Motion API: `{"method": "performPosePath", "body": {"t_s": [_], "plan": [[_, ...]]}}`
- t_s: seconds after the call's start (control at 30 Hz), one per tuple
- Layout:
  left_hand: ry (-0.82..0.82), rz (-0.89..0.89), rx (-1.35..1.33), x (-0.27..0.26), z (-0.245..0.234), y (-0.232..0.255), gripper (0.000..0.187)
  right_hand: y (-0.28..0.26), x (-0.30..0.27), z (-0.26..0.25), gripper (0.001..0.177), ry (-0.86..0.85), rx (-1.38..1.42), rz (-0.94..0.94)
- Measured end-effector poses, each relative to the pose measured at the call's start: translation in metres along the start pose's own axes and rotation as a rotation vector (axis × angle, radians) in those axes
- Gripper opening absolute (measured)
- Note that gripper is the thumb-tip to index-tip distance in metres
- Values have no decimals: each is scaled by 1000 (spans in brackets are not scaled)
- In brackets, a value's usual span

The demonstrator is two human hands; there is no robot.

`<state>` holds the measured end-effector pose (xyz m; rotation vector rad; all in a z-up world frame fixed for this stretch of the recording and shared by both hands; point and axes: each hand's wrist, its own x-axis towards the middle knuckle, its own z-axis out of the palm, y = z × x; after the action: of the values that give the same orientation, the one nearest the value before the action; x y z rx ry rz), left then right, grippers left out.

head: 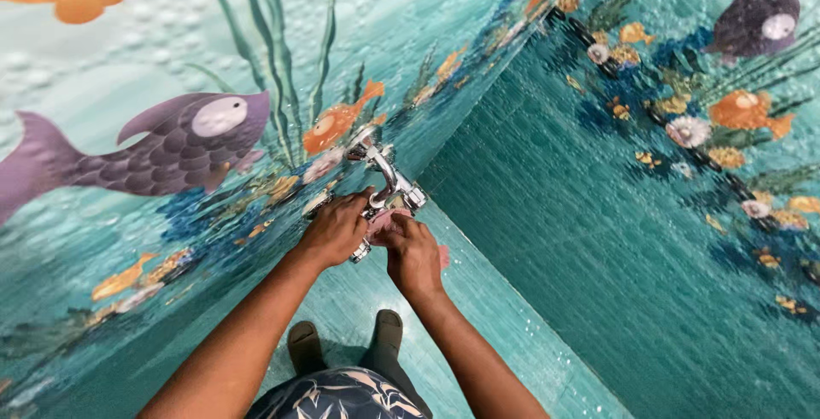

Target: The person cleans a chrome faucet assembly on a decorated wall by hand with a pink cloth, wiping the main body, handles, and spout.

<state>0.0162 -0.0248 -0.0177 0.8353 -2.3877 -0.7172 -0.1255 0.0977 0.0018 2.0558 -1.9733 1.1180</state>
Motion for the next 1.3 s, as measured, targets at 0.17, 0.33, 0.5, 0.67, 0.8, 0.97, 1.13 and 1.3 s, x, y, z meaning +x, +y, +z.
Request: {"method": "performPosePath", "body": {"t_s": [0.17,0.33,0.5,0.67,0.8,0.97,1.13,1.3], "plan": [[-76,-114,-8,-3,2,2,49,-1,18,20,17,-111,-74,93],[-26,-74,-44,-4,-2,5,55,6,5,-18,33,-126,15,-85],[-32,-131,-100,-1,-12,16,54,2,18,-61,29,-337,165,199],[34,-209,-181,-3,-13,22,51,-13,30,-90,32,196,231,242],[449,-337,-294,-33,-3,29,45,-10,19,-77,30,16,437,156],[758,-675,-366,-78,30,28,33,-24,5,-4,44,-398,326,9],[709,-928,-509,-109,48,30,39,-30,26,39,63,-481,122,-300],[738,-828,-269,-112,24,61,51,-20,14,28,59,-498,185,-240]]}}
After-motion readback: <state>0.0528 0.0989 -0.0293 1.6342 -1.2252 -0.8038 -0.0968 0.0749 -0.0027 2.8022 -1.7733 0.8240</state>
